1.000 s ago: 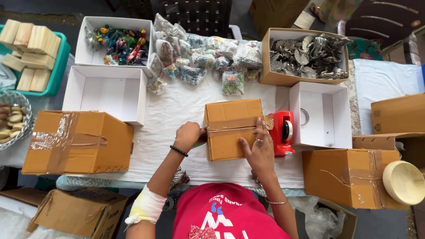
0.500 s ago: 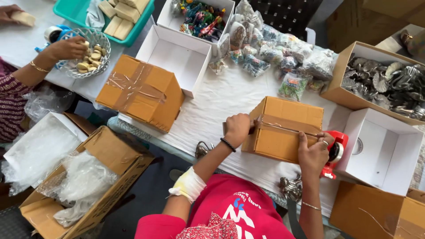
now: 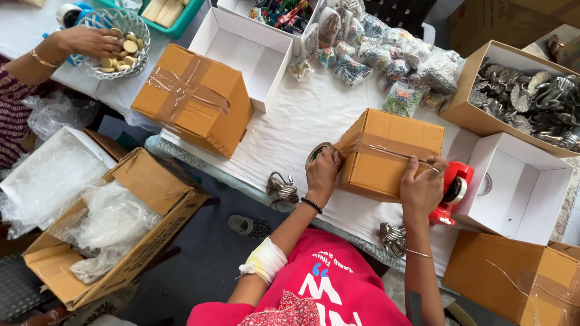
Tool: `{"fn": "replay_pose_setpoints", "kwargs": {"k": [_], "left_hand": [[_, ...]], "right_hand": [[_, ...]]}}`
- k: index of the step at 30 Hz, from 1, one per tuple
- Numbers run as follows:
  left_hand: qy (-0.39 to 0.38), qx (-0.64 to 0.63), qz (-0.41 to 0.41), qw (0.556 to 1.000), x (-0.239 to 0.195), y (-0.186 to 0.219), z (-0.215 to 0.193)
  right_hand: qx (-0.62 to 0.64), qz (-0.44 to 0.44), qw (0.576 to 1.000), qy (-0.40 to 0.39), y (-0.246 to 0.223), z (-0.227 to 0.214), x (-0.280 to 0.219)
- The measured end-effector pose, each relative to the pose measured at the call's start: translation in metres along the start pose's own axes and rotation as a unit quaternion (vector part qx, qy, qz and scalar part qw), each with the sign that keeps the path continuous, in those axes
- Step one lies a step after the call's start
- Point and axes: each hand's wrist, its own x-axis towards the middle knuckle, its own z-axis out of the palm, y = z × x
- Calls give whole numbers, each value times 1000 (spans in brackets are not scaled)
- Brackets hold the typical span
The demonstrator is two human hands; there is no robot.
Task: Packing small items into cardboard boxes and sealing them with packing tape.
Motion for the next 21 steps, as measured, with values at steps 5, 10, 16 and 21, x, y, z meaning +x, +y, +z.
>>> {"fn": "replay_pose_setpoints", "kwargs": {"k": [5, 10, 16, 21], "left_hand": [[-49, -23, -5, 999, 26, 0, -4], [-224, 31, 124, 966, 97, -40, 19], [-305, 72, 225, 923, 146, -60, -54], [-277, -2, 247, 929, 137, -59, -76]], "right_hand": [[14, -32, 997, -71, -25, -12, 12], [21, -128, 975, -182, -47, 35, 22], [5, -71, 961, -268, -105, 27, 26], [-72, -70, 976, -195, -102, 79, 12]]}}
